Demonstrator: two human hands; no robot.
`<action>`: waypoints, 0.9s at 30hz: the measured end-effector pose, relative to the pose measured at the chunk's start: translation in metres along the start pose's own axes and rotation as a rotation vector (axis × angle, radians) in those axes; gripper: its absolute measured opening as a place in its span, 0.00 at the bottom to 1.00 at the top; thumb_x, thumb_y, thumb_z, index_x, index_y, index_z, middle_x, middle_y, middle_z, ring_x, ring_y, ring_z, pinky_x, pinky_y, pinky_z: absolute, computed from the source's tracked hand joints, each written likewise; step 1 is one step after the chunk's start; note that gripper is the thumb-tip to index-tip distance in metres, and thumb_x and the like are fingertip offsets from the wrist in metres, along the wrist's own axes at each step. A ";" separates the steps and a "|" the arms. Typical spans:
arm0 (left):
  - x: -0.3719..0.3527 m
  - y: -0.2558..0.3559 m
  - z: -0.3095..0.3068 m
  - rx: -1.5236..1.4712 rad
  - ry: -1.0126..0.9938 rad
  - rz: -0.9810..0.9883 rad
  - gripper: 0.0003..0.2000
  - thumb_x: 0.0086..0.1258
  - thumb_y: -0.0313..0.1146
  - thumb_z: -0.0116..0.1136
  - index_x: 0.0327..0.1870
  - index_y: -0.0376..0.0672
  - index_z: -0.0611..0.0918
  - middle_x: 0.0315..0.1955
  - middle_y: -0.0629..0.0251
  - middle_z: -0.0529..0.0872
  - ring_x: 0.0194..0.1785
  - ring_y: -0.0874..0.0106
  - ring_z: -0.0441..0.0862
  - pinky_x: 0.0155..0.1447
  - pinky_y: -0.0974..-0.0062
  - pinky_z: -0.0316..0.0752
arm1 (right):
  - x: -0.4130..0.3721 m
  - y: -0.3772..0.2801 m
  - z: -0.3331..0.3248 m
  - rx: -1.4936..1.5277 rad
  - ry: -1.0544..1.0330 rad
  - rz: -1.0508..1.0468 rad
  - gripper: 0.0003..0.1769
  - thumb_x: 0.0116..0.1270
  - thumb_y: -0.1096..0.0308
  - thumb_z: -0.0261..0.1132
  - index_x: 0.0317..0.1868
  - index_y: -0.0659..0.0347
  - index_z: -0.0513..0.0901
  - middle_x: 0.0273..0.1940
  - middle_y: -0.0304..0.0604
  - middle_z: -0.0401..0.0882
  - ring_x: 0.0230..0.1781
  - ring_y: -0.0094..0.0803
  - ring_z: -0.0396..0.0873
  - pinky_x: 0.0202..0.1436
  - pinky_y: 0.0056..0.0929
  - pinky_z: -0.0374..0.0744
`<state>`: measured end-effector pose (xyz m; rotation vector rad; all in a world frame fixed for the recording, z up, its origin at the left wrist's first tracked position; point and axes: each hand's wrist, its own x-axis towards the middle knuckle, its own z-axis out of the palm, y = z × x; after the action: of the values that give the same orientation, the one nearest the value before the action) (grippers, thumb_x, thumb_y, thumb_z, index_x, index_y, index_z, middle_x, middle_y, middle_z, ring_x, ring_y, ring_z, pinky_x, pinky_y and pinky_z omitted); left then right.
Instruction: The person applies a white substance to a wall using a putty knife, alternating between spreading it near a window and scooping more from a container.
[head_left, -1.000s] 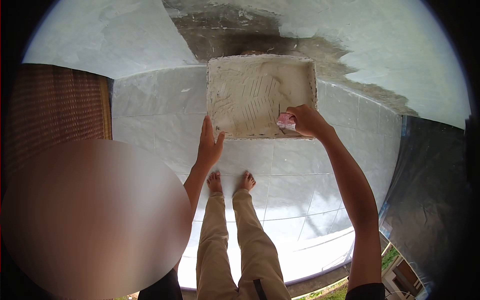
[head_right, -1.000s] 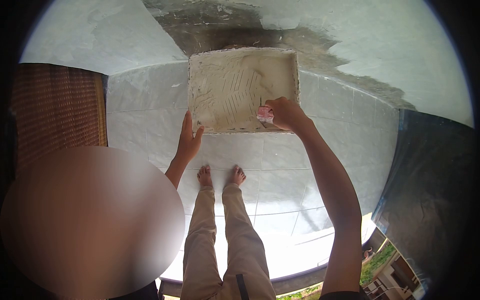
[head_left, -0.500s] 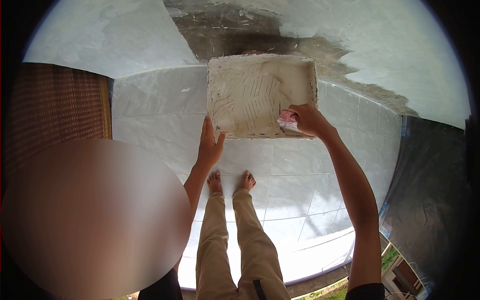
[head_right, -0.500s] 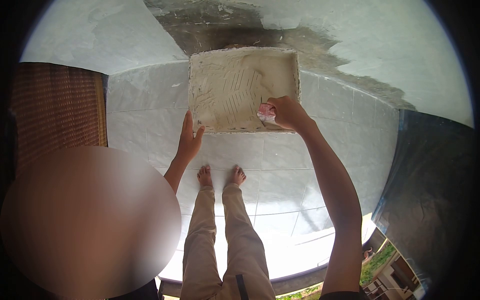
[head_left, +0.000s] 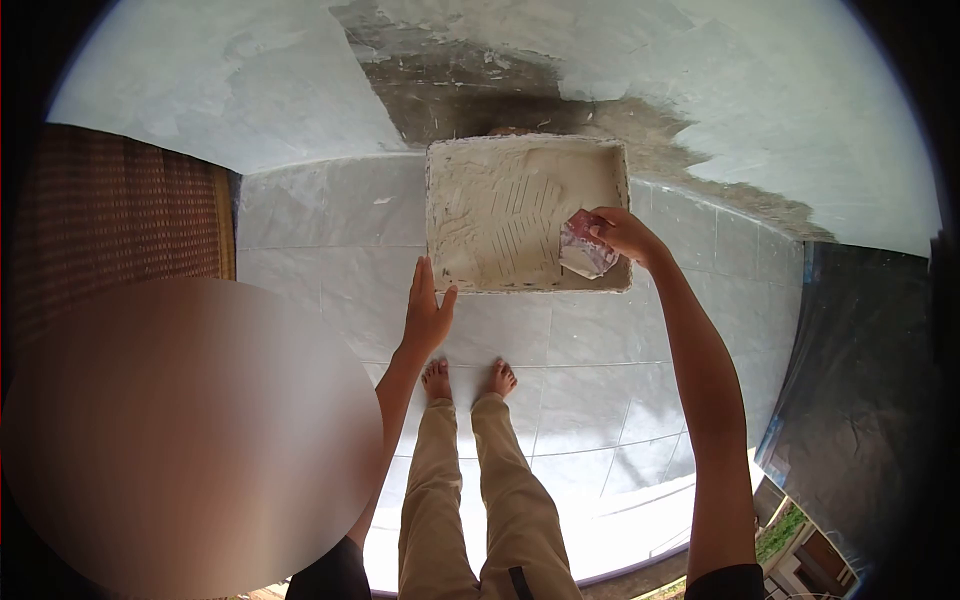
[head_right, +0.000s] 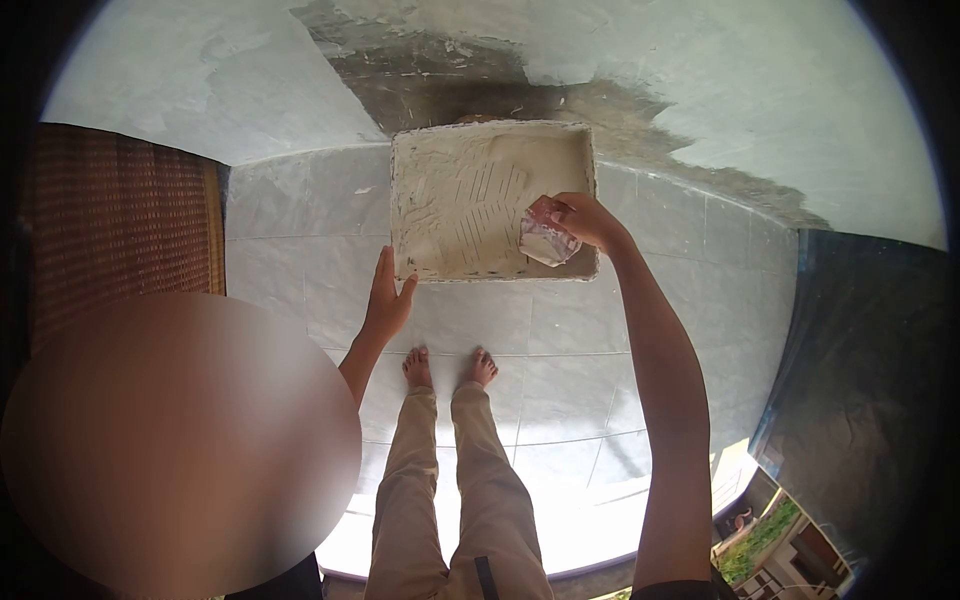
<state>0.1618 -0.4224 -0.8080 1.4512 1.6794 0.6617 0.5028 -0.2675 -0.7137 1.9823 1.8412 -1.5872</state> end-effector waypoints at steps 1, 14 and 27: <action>-0.001 0.003 -0.003 0.008 0.004 0.007 0.36 0.76 0.37 0.56 0.78 0.28 0.56 0.78 0.38 0.56 0.81 0.49 0.54 0.82 0.60 0.53 | -0.003 0.002 -0.002 0.221 0.013 0.077 0.14 0.75 0.71 0.62 0.56 0.67 0.82 0.43 0.42 0.85 0.40 0.28 0.80 0.45 0.31 0.78; 0.021 0.159 -0.173 -0.129 0.228 0.299 0.25 0.78 0.36 0.54 0.73 0.36 0.69 0.69 0.48 0.74 0.74 0.55 0.69 0.77 0.61 0.62 | -0.104 -0.130 -0.010 1.333 -0.062 -0.330 0.17 0.80 0.69 0.55 0.62 0.72 0.75 0.55 0.45 0.83 0.52 0.31 0.83 0.61 0.34 0.81; -0.002 0.353 -0.462 -0.220 0.544 0.669 0.20 0.80 0.31 0.53 0.70 0.40 0.73 0.64 0.54 0.80 0.71 0.61 0.75 0.74 0.58 0.66 | -0.229 -0.416 -0.083 1.409 -0.084 -0.791 0.19 0.76 0.68 0.63 0.64 0.58 0.75 0.55 0.38 0.81 0.56 0.29 0.81 0.60 0.35 0.80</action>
<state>-0.0280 -0.2999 -0.2727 1.7715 1.4011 1.6761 0.2919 -0.2578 -0.2797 1.0926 1.6049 -3.8530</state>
